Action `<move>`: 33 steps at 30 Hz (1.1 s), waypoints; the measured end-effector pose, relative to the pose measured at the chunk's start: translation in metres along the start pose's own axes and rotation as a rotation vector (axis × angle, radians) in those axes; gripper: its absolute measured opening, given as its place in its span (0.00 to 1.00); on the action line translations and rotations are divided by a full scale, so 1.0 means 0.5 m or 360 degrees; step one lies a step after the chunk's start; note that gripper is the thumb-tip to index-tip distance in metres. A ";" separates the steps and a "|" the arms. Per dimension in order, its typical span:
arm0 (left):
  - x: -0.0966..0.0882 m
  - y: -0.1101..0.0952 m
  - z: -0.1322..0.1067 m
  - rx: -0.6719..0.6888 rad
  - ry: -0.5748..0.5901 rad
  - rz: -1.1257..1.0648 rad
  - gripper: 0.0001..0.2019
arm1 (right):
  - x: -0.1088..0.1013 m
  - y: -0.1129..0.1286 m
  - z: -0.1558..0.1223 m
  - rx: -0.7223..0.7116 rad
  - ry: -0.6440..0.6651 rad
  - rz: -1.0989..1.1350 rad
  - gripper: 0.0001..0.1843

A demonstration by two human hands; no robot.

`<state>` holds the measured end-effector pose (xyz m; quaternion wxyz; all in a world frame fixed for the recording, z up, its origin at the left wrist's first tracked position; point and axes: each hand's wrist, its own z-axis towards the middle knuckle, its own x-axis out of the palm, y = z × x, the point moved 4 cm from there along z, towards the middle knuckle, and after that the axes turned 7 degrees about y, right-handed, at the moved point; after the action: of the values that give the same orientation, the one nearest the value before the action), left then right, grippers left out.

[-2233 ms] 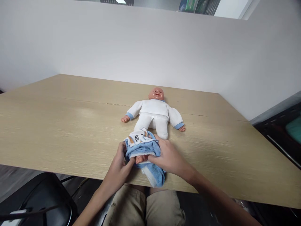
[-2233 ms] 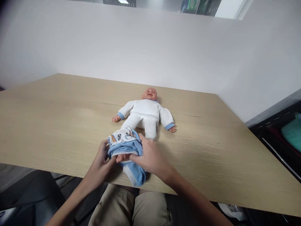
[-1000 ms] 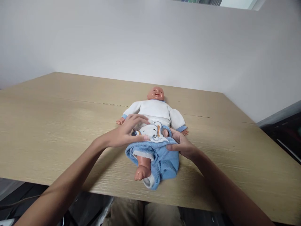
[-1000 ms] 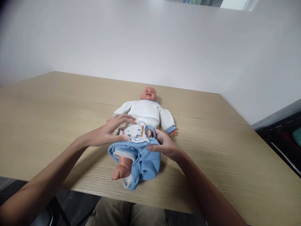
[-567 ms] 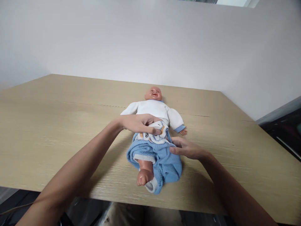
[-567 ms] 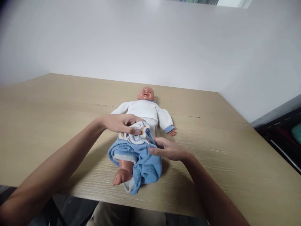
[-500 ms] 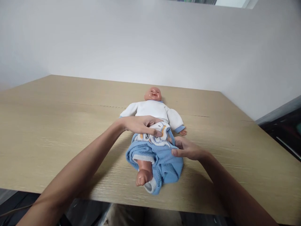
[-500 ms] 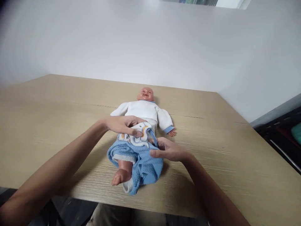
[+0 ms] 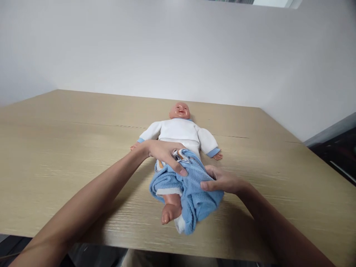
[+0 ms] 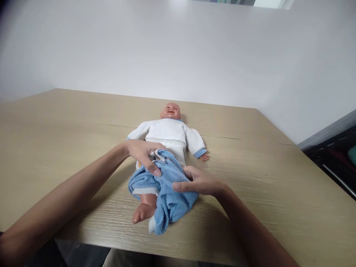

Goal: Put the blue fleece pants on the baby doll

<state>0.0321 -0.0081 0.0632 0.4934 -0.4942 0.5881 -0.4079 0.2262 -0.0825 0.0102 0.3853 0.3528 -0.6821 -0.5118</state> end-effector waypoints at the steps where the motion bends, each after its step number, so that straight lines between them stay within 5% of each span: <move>1: 0.000 0.001 -0.001 0.0006 0.0005 -0.0009 0.15 | 0.002 0.000 -0.001 0.0007 0.0027 -0.0025 0.24; 4: -0.002 0.004 -0.003 0.0006 -0.0012 -0.0014 0.16 | 0.005 0.001 -0.003 -0.0101 -0.0038 0.0021 0.22; 8: -0.007 0.017 -0.009 -0.0056 -0.0017 -0.0051 0.17 | 0.000 -0.001 -0.003 -0.0328 -0.0408 0.0268 0.21; 11: -0.008 0.026 -0.011 -0.0077 0.0043 -0.0061 0.17 | 0.005 -0.001 -0.005 -0.0299 -0.0512 0.0428 0.24; 16: -0.013 0.020 -0.008 0.0080 -0.0083 -0.0169 0.22 | 0.011 0.003 -0.020 0.0027 -0.0304 0.0302 0.31; 21: 0.003 0.010 0.002 0.0035 0.0086 -0.0150 0.25 | 0.003 0.008 -0.029 0.0048 -0.0050 -0.0047 0.39; 33: 0.011 0.006 0.002 -0.0107 0.0222 0.0066 0.19 | 0.004 0.025 -0.024 -0.0026 -0.0074 -0.0148 0.20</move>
<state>0.0322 -0.0131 0.0590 0.4429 -0.4686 0.6445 -0.4110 0.2349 -0.0867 0.0248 0.3480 0.3690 -0.6694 -0.5428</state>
